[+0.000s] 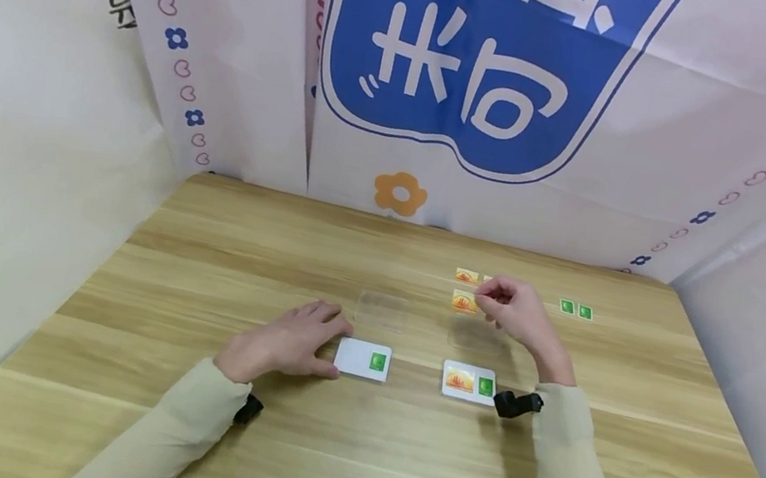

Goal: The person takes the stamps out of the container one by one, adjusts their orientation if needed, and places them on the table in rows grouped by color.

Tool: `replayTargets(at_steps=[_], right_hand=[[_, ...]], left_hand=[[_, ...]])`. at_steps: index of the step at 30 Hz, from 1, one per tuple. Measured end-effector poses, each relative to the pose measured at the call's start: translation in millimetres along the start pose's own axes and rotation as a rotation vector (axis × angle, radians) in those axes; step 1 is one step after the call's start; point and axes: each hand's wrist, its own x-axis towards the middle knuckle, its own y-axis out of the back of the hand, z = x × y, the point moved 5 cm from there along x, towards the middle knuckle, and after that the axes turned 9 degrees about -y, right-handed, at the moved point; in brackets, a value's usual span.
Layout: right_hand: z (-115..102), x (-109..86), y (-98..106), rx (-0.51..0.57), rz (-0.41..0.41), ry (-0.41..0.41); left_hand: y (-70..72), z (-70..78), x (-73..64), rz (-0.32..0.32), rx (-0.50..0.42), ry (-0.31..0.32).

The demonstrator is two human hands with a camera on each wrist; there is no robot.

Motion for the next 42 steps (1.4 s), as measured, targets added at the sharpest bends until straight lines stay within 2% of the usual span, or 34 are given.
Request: replayTargets(at_steps=[8,15,22,28,35,42], right_hand=[[1,6.3,7,-0.056,-0.011,-0.011],[1,11.2,8,-0.109,-0.006,0.030],[7,11.0,14,-0.131,-0.008,-0.005],[10,14.9,19,-0.128,-0.015,0.008],[17,20.1,34,-0.128,-0.024,-0.020],[15,25.0,49,-0.146,-0.019,0.021]], left_hand=[[1.2,0.5,-0.4,0.002,-0.013,0.005],[0.8,-2.5,-1.8,0.007,-0.001,0.012],[-0.2,-2.9,-2.8,-0.005,0.002,0.014],[-0.3,-3.6,-2.6,-0.009,0.004,0.028],[-0.2,-0.4,-0.9,0.001,0.012,0.004],[-1.2,-1.3,-2.8,-0.003,-0.002,0.024]])
